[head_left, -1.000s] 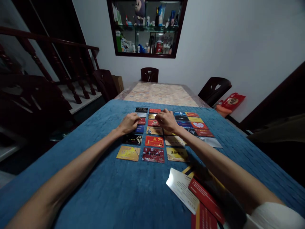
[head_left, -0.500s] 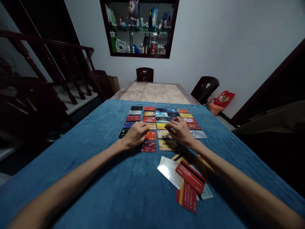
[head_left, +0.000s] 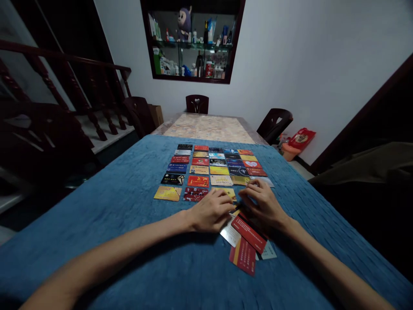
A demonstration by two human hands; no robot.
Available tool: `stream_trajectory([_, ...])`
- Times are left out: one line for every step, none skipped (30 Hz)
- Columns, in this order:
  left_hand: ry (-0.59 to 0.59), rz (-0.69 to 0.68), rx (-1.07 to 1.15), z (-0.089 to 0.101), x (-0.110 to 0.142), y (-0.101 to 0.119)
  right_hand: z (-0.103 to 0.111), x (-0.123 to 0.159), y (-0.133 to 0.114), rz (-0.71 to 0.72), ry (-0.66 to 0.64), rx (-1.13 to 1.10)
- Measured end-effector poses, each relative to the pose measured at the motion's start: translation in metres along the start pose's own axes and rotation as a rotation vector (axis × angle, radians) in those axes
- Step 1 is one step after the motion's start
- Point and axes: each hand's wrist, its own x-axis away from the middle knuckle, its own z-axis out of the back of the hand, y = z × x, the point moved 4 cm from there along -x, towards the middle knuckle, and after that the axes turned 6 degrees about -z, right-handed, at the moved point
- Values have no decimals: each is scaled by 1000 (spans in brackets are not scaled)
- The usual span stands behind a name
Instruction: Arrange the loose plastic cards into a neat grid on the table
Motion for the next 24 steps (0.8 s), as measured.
stream_trajectory([-11,-6,19,-1,-1,4,1,4,0,-5,-6,-13])
stream_trajectory([-27,-9,37,-3,-1,7,2,8,-1,-6,-7,-24])
stream_trajectory([-45,-11,55,-4,-1,9,3,11,-1,-5,-4,-32])
stream_trajectory([-63,-12,73,-6,-1,11,4,14,-2,-2,-2,-37])
stream_trajectory([-82,-13,91,-8,-1,12,4,17,-2,1,-2,-40])
stream_trajectory([-99,-14,110,-10,-1,13,4,19,-2,5,-6,-44])
stream_trajectory([-116,-17,126,-12,-1,14,4,21,-2,7,-15,-49])
stream_trajectory([-131,-18,141,-13,-1,15,4,23,-2,10,-25,-53])
stream_trajectory([-144,-18,152,-15,-1,15,3,24,-1,12,-37,-57])
stream_trajectory([-153,-17,161,-17,-1,15,3,24,-1,15,-50,-59])
stream_trajectory([-157,-16,168,-18,-1,15,3,24,-1,17,-64,-59])
stream_trajectory([-159,-15,174,-19,-1,15,3,24,-2,20,-80,-60])
stream_trajectory([-157,-12,178,-20,-1,15,3,24,-3,24,-98,-61])
stream_trajectory([-151,-8,181,-20,0,14,4,24,-4,27,-117,-63])
stream_trajectory([-143,-3,182,-21,0,14,5,24,-6,32,-136,-69])
stream_trajectory([-136,2,182,-21,1,14,7,24,-9,35,-155,-77])
stream_trajectory([-129,9,182,-21,2,14,8,24,-11,38,-175,-90])
stream_trajectory([-123,17,181,-21,3,13,10,25,-14,41,-195,-106])
stream_trajectory([-117,27,181,-21,4,13,12,25,-17,42,-216,-122])
stream_trajectory([-111,35,182,-21,5,12,13,26,-20,42,-236,-138])
stream_trajectory([-103,41,184,-20,6,12,15,26,-22,41,-257,-152])
stream_trajectory([-93,40,187,-20,7,12,16,27,-24,39,-276,-164])
stream_trajectory([-81,33,189,-19,8,12,17,27,-26,36,-295,-177])
stream_trajectory([-69,18,188,-18,9,13,17,28,-27,30,-312,-190])
